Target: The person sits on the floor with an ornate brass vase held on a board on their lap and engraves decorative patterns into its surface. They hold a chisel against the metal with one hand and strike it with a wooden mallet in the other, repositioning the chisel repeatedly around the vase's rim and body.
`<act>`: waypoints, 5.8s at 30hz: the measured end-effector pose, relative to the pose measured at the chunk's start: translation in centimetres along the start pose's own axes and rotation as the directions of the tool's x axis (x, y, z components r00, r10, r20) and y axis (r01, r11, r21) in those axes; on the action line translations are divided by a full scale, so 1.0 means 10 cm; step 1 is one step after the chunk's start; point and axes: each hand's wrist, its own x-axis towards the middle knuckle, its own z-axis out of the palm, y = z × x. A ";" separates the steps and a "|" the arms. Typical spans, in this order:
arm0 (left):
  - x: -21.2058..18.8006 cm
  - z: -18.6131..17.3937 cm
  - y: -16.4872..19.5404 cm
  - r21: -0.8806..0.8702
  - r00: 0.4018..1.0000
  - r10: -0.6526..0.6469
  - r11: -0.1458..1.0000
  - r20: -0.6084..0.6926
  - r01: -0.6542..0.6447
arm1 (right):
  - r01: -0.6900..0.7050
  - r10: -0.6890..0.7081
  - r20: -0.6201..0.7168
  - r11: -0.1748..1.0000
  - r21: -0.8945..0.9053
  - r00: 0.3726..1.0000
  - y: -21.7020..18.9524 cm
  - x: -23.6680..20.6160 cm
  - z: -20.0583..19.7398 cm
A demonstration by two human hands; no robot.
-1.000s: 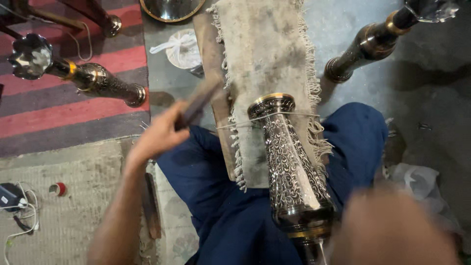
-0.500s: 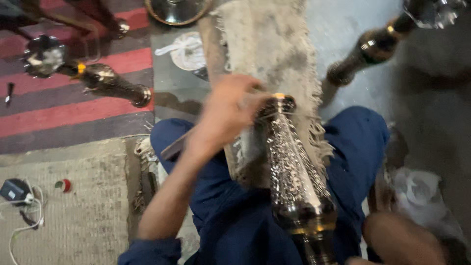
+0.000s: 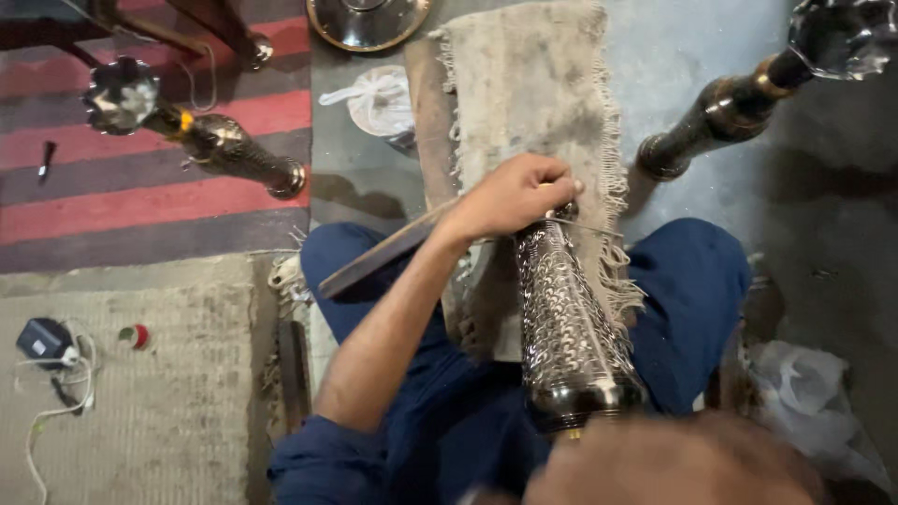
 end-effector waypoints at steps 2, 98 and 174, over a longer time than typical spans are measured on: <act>-0.12 0.01 -0.05 -0.179 0.999 -0.010 0.984 -0.040 0.003 | -0.204 0.178 -0.123 0.948 -0.245 0.976 -0.06 0.02 -0.03; -2.08 -0.97 0.54 0.780 0.801 0.308 0.556 -0.513 0.286 | -0.545 0.330 -0.451 0.656 -0.522 0.829 1.63 0.43 -0.14; -1.72 -1.25 0.71 0.625 0.859 0.267 0.777 -0.436 0.076 | -0.597 0.318 -0.624 0.742 -0.305 0.714 1.74 0.23 -0.15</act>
